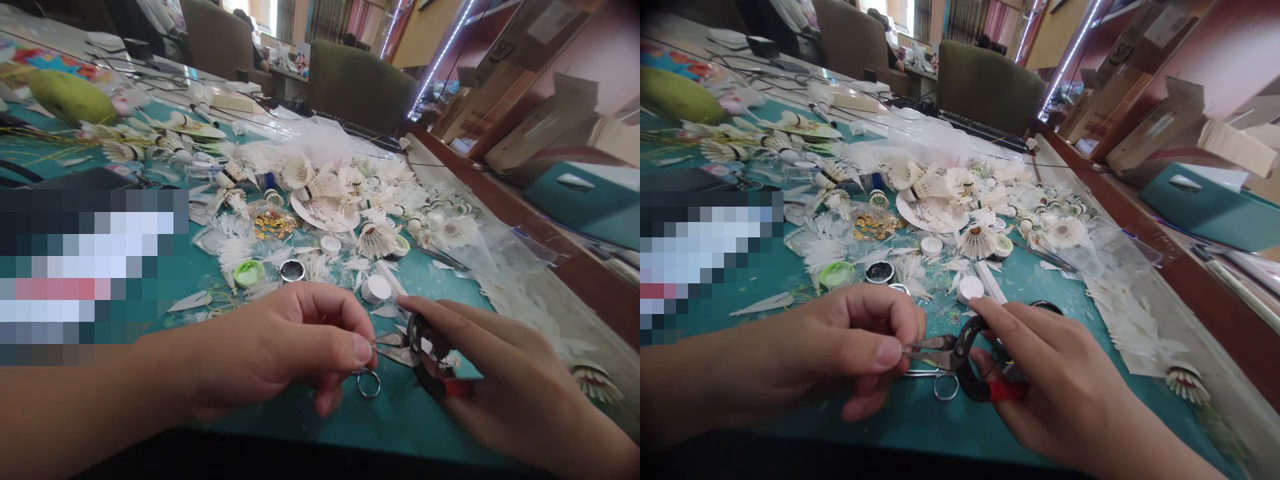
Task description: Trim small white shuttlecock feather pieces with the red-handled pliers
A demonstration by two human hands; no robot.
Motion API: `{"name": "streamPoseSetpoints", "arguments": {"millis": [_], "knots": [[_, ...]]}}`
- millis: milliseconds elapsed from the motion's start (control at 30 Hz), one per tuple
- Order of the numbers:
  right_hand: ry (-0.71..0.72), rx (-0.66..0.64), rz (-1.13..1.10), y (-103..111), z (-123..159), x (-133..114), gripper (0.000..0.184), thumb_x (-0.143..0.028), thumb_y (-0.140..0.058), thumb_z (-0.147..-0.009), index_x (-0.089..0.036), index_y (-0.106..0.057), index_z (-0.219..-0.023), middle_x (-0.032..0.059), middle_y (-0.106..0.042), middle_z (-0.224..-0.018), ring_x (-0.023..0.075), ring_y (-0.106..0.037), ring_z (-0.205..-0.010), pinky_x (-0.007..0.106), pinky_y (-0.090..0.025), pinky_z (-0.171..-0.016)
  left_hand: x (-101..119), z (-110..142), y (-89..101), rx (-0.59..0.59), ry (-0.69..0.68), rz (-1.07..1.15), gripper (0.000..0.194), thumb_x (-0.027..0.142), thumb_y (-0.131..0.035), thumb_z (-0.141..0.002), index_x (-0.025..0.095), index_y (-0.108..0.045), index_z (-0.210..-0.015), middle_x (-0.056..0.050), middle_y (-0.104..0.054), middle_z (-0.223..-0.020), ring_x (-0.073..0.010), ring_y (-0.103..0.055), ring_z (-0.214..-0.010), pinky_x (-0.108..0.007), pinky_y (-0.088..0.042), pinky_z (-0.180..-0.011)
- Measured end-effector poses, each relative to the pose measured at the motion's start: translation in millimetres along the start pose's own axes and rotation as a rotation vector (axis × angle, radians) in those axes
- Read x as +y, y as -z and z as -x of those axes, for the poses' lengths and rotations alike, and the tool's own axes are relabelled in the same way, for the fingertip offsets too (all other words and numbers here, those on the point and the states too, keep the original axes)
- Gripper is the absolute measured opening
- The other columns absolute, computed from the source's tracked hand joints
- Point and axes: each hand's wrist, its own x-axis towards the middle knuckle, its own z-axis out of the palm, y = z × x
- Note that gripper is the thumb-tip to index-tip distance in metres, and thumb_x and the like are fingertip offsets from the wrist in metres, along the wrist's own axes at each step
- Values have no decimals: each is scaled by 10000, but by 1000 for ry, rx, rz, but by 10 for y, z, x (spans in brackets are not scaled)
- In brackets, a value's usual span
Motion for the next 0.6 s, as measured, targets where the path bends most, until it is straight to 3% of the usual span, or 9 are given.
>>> {"name": "streamPoseSetpoints", "arguments": {"millis": [233,600], "knots": [[-11,4,-13,8,6,1,362,-157,-546,-977,-138,-554,-1339,64,-748,-889,139,-652,-628,246,-498,-548,77,0,-24,53,-88,-166,211,224,-855,-758,159,-656,-734,54,-590,-642,-43,-541,-509,-124,-441,-502],[4,12,78,19,5,1,306,-173,-515,-998,-135,-551,-1300,53,-728,-801,137,-600,-536,263,-462,-482,59,-23,17,101,-169,-299,205,258,-814,-791,171,-650,-704,54,-571,-619,-53,-486,-506,-157,-386,-492]]}}
